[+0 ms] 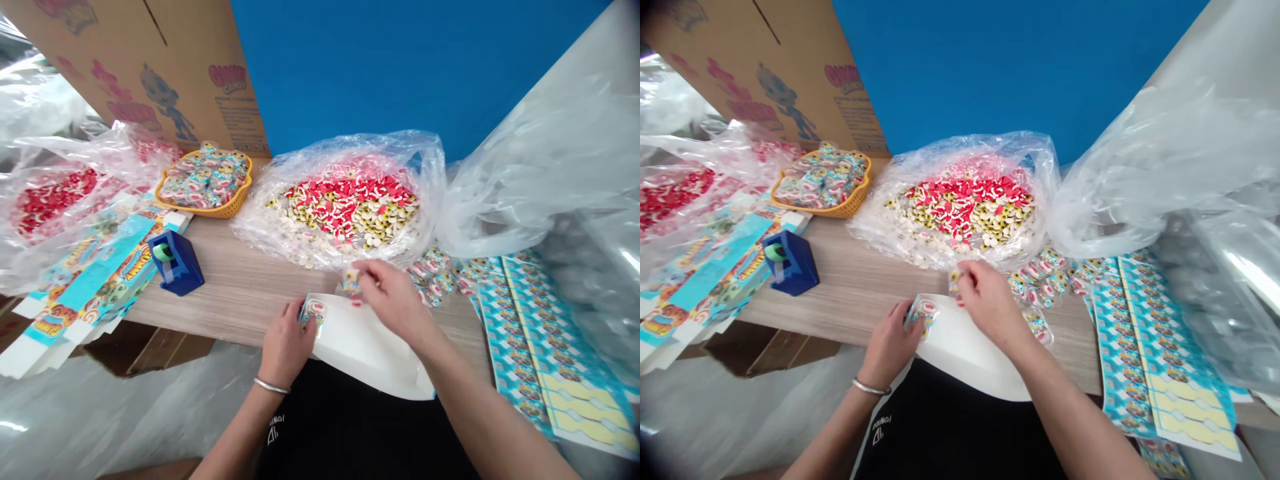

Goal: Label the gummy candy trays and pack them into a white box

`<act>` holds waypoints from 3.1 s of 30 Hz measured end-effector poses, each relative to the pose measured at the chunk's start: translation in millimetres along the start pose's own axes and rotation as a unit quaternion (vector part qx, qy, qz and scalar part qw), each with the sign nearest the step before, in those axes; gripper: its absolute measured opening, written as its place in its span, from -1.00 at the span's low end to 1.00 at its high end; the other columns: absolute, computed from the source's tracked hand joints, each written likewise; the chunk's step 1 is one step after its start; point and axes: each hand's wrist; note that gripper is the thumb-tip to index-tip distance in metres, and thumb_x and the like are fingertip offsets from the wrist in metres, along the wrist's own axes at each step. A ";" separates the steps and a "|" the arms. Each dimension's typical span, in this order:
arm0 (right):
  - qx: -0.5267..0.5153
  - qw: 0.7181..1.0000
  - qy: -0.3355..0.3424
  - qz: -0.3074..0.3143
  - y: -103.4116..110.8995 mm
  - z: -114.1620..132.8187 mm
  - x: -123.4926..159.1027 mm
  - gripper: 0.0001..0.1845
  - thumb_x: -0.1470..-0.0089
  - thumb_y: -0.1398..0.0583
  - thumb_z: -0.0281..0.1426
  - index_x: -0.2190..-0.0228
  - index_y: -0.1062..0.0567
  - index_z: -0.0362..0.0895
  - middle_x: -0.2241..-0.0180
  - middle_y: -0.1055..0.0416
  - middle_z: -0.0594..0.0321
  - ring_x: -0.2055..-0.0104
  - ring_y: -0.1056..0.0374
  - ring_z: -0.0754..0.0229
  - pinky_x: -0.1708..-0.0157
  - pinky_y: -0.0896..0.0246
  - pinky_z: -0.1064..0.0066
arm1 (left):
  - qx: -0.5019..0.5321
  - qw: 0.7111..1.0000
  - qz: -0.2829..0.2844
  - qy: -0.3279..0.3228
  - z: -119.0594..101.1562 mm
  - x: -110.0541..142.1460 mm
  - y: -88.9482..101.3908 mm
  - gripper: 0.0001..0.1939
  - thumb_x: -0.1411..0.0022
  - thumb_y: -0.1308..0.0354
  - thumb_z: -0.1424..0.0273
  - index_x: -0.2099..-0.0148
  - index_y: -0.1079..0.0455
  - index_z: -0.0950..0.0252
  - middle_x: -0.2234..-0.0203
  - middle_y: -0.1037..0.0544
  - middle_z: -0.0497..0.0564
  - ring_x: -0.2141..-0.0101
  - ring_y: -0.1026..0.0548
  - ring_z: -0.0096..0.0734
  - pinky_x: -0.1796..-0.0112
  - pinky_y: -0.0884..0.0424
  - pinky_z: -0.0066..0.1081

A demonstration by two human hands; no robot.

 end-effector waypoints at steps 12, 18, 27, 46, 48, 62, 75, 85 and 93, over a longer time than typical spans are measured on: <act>0.144 0.987 -0.013 0.065 -61.0 12.0 39.3 -0.85 -0.27 -0.10 -0.34 0.24 -0.44 -0.12 0.29 -0.53 0.14 0.26 -0.48 0.11 0.31 -0.22 0.40 | 0.046 0.998 0.045 -0.024 1.3 -0.3 8.3 -0.62 -0.29 -0.04 0.25 -0.11 -0.32 0.23 0.05 -0.52 0.11 0.05 -0.51 -0.15 0.02 -0.38 -0.20; 0.326 0.936 -0.063 0.116 15.0 -13.5 13.2 -0.76 -0.25 -0.07 -0.33 0.24 -0.53 -0.11 0.24 -0.56 0.08 0.19 -0.49 0.02 0.30 -0.22 0.34 | 0.037 0.996 0.081 -0.022 7.8 -2.7 10.3 -0.61 -0.27 -0.05 0.28 -0.12 -0.32 0.22 0.03 -0.52 0.09 0.04 -0.50 -0.19 0.03 -0.37 -0.25; 0.310 0.931 -0.014 0.194 9.1 -33.0 -15.9 -0.76 -0.03 -0.26 -0.38 0.20 -0.51 -0.13 0.14 -0.52 0.08 0.14 -0.46 0.05 0.27 -0.20 0.40 | 0.006 0.996 0.083 -0.005 3.0 3.1 17.9 -0.64 -0.27 -0.04 0.25 -0.08 -0.36 0.19 0.09 -0.54 0.05 0.11 -0.52 -0.20 0.09 -0.38 -0.27; -0.087 0.991 -0.098 0.001 -49.8 -13.6 53.9 -0.95 -0.08 -0.16 -0.43 0.34 -0.41 -0.09 0.47 -0.43 0.33 0.43 -0.37 0.22 0.41 -0.21 0.44 | 0.078 0.992 0.087 -0.046 -14.8 11.6 -11.4 -0.52 -0.39 0.14 0.18 -0.27 -0.17 0.22 -0.14 -0.41 0.15 -0.10 -0.42 -0.16 -0.08 -0.34 -0.14; -0.026 0.997 -0.067 -0.018 -25.2 -13.1 58.4 -0.91 -0.15 -0.13 -0.41 0.35 -0.45 -0.10 0.39 -0.48 0.25 0.34 -0.40 0.19 0.32 -0.22 0.42 | 0.047 0.995 0.083 -0.041 -13.7 10.2 -14.8 -0.49 -0.36 0.07 0.13 -0.26 -0.18 0.22 -0.12 -0.42 0.17 -0.05 -0.46 -0.10 -0.02 -0.38 -0.11; 0.124 0.963 -0.237 -0.030 85.2 -170.8 84.8 -0.91 -0.01 -0.24 -0.36 0.44 -0.48 -0.14 0.58 -0.38 0.38 0.51 -0.31 0.26 0.49 -0.13 0.48 | 0.049 0.988 0.119 -0.090 -43.7 -9.3 -38.8 -0.54 -0.32 0.05 0.16 -0.17 -0.24 0.25 -0.05 -0.45 0.18 -0.02 -0.46 -0.08 -0.07 -0.33 -0.08; 0.126 0.990 -0.040 0.043 93.7 -161.9 88.4 -0.65 -0.02 -0.29 -0.39 0.10 -0.46 -0.09 0.25 -0.37 0.25 0.27 -0.31 0.19 0.25 -0.20 0.37 | 0.065 0.987 0.138 -0.053 -25.4 -9.8 -39.1 -0.43 -0.26 -0.03 0.06 -0.22 -0.26 0.24 0.01 -0.50 0.13 0.12 -0.54 -0.18 0.07 -0.47 -0.19; -0.099 0.980 -0.162 -0.064 117.9 -158.3 112.4 -0.84 -0.02 -0.23 -0.27 0.42 -0.37 -0.08 0.52 -0.38 0.33 0.50 -0.31 0.23 0.49 -0.20 0.40 | 0.135 0.965 0.141 -0.176 -49.4 -19.8 -34.5 -0.45 -0.16 -0.04 0.48 -0.22 -0.27 0.25 -0.21 -0.33 0.12 -0.24 -0.25 -0.25 -0.26 -0.11 -0.18; -0.501 0.818 -0.279 -0.051 8.5 -39.8 119.1 -0.55 0.10 -0.30 -0.26 0.18 -0.29 -0.03 0.42 -0.30 0.43 0.53 -0.41 0.25 0.50 -0.47 0.27 | 0.193 0.962 0.154 -0.114 -45.8 -15.3 -37.7 -0.49 -0.25 0.04 0.42 -0.24 -0.27 0.24 -0.18 -0.38 0.07 -0.16 -0.35 -0.27 -0.20 -0.21 -0.23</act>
Point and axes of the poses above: each hand's wrist, its own x-axis away from the middle knuckle, its own y-axis out of the back of the hand, z = x × y
